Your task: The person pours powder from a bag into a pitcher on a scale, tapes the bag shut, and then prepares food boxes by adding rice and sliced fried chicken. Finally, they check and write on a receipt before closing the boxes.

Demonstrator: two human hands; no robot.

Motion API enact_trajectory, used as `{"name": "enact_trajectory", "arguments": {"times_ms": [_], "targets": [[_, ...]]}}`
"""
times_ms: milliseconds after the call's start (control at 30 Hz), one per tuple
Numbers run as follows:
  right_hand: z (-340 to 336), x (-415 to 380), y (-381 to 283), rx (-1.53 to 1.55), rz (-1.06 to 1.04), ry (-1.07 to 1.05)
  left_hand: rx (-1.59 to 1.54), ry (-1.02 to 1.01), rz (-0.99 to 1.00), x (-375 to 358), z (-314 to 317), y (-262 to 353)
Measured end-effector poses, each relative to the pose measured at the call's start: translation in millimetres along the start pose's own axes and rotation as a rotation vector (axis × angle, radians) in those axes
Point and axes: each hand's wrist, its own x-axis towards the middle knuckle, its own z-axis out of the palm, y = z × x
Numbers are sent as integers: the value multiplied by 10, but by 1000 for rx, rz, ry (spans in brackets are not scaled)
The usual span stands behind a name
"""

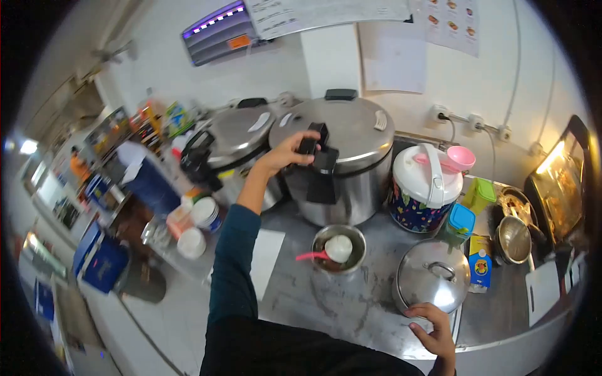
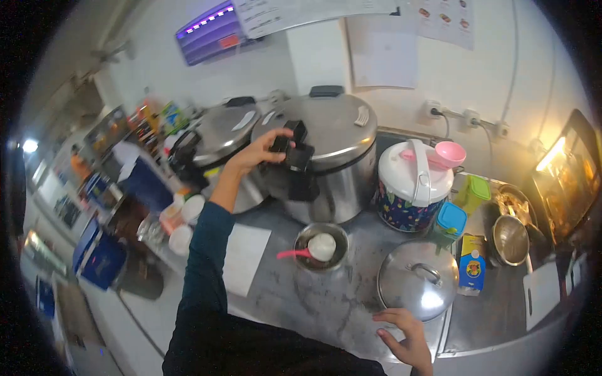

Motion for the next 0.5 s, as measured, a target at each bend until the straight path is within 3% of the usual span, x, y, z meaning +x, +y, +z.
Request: {"name": "enact_trajectory", "arguments": {"times_ms": [133,233,300,367,467,500], "targets": [[267,451,-190,-59,147,112,-305,-56,-79,176,-218,-283],[404,901,-315,-156,201,90,-446,-49,-3,191,-188,-92],[381,1281,-399,-316,133,-10,-340,-59,134,285,-314,136],[322,1745,-440,-396,61,-60,-404,-74,133,483,-553,489],[262,2629,-375,-594,-90,-57,-614,-268,139,966,-1114,964],[248,2965,-265,-642,-39,-91,-631,-332,124,1258,-1355,1075]]}}
